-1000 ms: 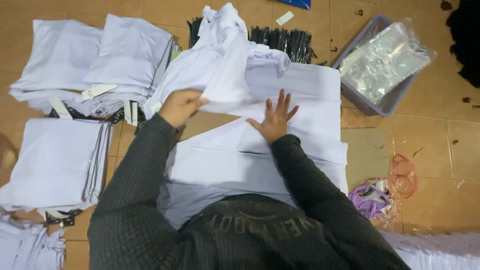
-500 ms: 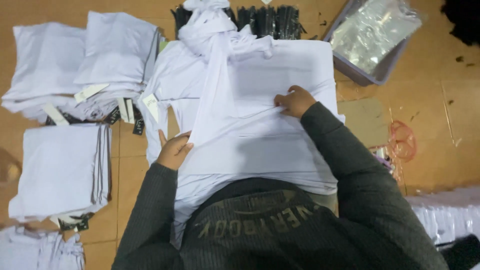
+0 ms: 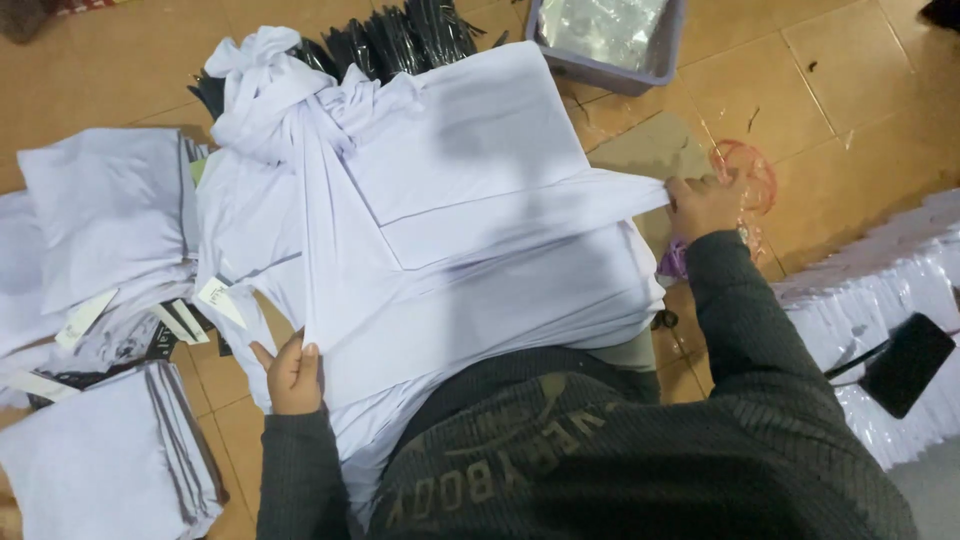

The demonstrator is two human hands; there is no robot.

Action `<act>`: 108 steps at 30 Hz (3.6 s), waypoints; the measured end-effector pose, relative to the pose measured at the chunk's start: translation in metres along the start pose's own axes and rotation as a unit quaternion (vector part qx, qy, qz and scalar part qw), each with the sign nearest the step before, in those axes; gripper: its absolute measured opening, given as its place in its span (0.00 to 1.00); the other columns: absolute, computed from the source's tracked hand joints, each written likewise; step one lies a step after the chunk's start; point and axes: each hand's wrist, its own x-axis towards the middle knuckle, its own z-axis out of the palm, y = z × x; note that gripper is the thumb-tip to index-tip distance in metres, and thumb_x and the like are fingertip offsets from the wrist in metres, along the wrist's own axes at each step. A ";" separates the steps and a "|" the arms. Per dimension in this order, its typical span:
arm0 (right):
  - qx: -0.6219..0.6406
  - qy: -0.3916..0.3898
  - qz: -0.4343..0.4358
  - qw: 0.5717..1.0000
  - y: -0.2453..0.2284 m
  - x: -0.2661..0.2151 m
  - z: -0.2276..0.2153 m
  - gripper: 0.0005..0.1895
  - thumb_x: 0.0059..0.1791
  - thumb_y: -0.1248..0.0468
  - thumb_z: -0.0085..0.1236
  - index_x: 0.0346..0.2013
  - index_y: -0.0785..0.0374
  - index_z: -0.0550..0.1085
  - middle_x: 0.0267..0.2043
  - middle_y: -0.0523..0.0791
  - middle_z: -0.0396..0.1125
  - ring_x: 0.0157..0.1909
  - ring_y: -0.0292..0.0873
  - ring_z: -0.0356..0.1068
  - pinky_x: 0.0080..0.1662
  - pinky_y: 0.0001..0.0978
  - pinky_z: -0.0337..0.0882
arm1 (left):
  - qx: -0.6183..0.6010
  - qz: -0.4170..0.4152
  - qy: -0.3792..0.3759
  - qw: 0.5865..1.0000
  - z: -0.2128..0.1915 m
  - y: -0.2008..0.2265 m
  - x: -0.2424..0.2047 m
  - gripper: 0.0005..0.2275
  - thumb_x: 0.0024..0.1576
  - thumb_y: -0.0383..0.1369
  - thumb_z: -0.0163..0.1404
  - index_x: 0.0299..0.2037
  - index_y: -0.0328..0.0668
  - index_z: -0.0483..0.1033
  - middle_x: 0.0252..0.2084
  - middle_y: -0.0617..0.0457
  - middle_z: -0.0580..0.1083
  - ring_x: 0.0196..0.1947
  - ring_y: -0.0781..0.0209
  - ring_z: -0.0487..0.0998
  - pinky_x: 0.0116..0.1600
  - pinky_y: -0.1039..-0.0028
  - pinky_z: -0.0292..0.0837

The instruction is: The person uses scissors to cut tags off a stack of white shirts. They then insert a cardboard piece into the shirts and fold them neatly, stacking the folded shirts on the floor.

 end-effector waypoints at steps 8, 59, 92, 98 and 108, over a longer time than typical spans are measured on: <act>0.134 -0.404 0.191 0.884 -0.007 -0.044 0.036 0.16 0.50 0.52 0.54 0.53 0.44 0.73 0.37 0.46 0.77 0.43 0.52 0.80 0.52 0.48 0.71 | -0.072 -0.007 0.064 0.995 0.004 -0.003 -0.004 0.18 0.71 0.40 0.45 0.27 0.48 0.71 0.30 0.59 0.77 0.49 0.66 0.80 0.79 0.56 0.12; 0.838 -0.168 0.394 0.338 -0.369 0.438 0.101 0.24 0.42 0.82 0.38 0.51 0.65 0.63 0.36 0.54 0.70 0.31 0.50 0.74 0.29 0.42 0.74 | 0.008 0.055 0.071 0.996 0.011 0.011 0.005 0.16 0.63 0.36 0.45 0.22 0.42 0.68 0.29 0.56 0.78 0.50 0.55 0.80 0.78 0.46 0.24; 0.932 -0.010 0.121 0.343 -0.181 0.371 -0.178 0.34 0.54 0.70 0.63 0.69 0.51 0.54 0.58 0.64 0.73 0.47 0.59 0.80 0.54 0.53 0.86 | 0.094 0.031 0.037 0.994 0.010 0.013 0.007 0.18 0.50 0.46 0.61 0.46 0.49 0.84 0.49 0.58 0.81 0.55 0.64 0.77 0.77 0.45 0.18; 0.863 0.068 -0.136 0.482 -0.083 0.265 -0.229 0.19 0.54 0.64 0.53 0.56 0.50 0.59 0.41 0.74 0.64 0.33 0.68 0.70 0.31 0.53 0.70 | 0.058 0.062 -0.012 0.996 -0.003 0.015 0.003 0.10 0.50 0.29 0.57 0.39 0.61 0.84 0.40 0.63 0.82 0.61 0.62 0.76 0.76 0.53 0.12; 0.617 -0.236 0.114 0.742 -0.009 0.126 -0.134 0.16 0.58 0.59 0.56 0.54 0.67 0.79 0.48 0.58 0.74 0.53 0.58 0.73 0.59 0.50 0.68 | 0.060 0.127 -0.043 0.989 -0.009 0.014 0.005 0.14 0.46 0.24 0.56 0.32 0.65 0.85 0.38 0.67 0.81 0.59 0.57 0.77 0.78 0.54 0.18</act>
